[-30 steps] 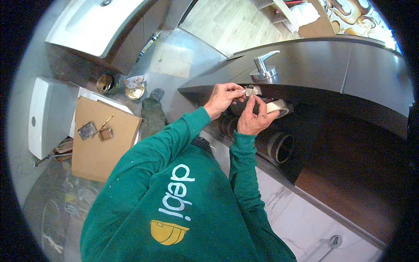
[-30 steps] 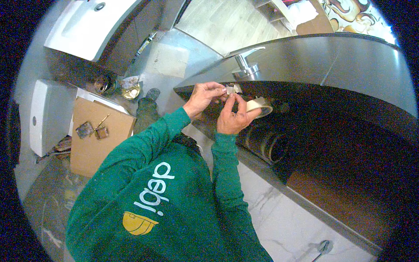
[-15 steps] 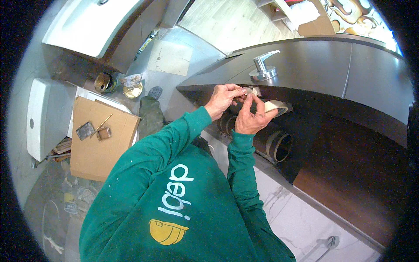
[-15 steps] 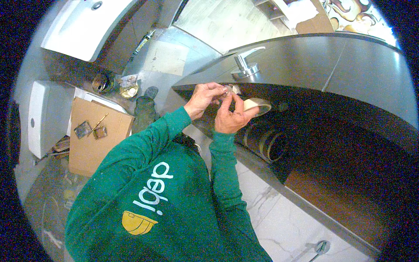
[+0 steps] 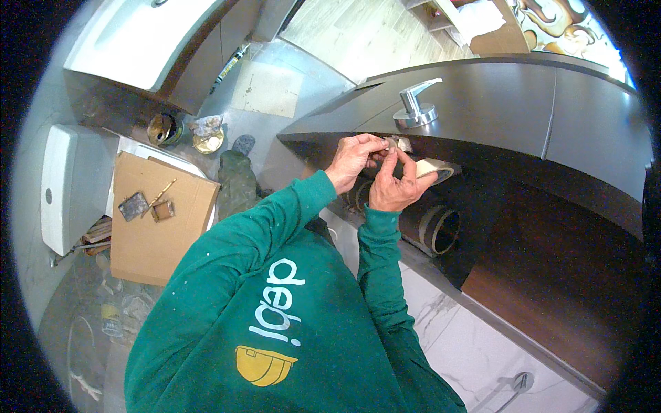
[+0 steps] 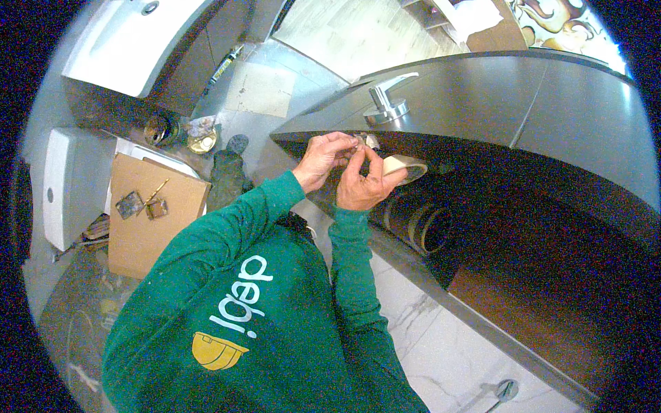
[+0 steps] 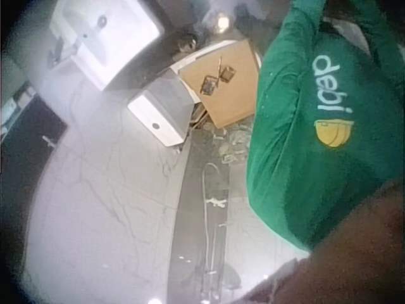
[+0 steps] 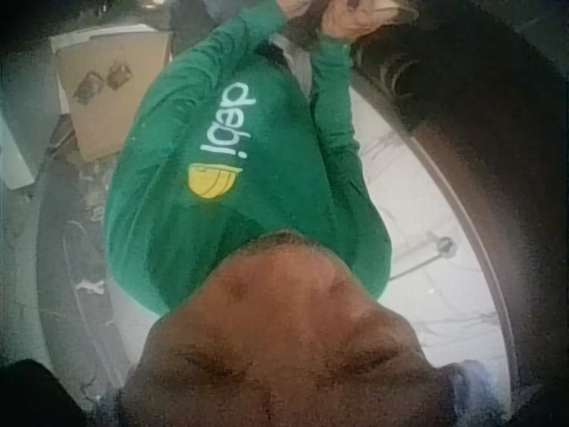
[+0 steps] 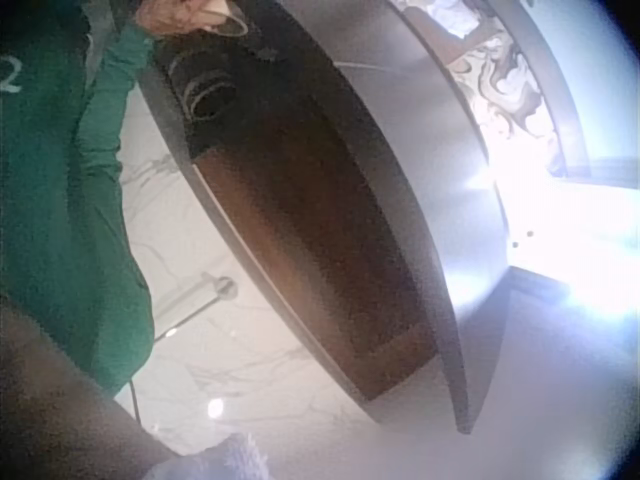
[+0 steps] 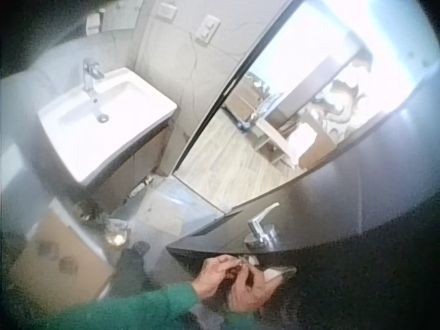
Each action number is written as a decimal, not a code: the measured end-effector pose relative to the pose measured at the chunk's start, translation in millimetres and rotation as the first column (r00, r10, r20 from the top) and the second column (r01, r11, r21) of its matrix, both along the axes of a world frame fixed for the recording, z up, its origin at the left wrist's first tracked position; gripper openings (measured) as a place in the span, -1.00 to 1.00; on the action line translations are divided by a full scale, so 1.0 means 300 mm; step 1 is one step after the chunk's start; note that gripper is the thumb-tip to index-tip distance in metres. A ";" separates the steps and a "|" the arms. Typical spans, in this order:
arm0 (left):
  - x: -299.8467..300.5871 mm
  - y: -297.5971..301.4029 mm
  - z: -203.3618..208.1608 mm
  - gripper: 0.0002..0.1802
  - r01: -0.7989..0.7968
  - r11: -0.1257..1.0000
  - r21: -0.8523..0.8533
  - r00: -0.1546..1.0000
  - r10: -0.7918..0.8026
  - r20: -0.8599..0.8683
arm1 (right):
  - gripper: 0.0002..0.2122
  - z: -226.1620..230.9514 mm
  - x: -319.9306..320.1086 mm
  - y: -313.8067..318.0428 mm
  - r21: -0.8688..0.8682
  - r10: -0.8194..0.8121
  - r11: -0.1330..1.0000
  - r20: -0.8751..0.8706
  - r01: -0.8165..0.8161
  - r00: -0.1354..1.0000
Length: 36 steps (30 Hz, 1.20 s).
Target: The person installs a door handle on a dark cabinet door in a bathroom. They align the handle, insert and tighten fasteners, then apply masking tape around the base of the handle to secure it.
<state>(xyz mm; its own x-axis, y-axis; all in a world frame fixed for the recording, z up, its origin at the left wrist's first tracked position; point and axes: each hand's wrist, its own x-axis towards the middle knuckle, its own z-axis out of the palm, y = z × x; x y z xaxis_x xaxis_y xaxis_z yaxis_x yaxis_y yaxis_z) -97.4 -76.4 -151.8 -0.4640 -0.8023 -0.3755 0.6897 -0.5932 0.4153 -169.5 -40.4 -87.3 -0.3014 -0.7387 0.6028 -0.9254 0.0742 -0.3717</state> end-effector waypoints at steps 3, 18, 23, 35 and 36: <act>-0.002 0.001 0.001 -0.81 -0.010 1.000 0.006 1.000 0.010 -0.001 | -0.88 -0.003 0.006 -0.005 -0.026 -0.006 1.000 -0.009 0.006 1.000; 0.006 -0.007 0.019 -0.83 -0.029 1.000 0.007 1.000 0.029 -0.006 | -0.88 -0.021 0.024 -0.021 -0.090 -0.040 0.995 0.037 0.044 0.998; 0.005 -0.010 0.020 -0.84 -0.026 1.000 0.007 1.000 0.026 -0.013 | -0.87 -0.022 0.027 -0.026 -0.095 -0.044 0.994 0.064 0.050 0.997; 0.009 -0.019 0.034 -0.83 -0.016 0.999 0.031 0.999 0.015 0.039 | -0.86 -0.027 0.034 -0.036 -0.136 -0.073 0.988 0.014 0.075 0.997; 0.009 -0.020 0.035 -0.83 -0.018 0.999 0.029 0.999 0.017 0.036 | -0.87 -0.028 0.033 -0.037 -0.138 -0.067 0.988 0.019 0.069 0.998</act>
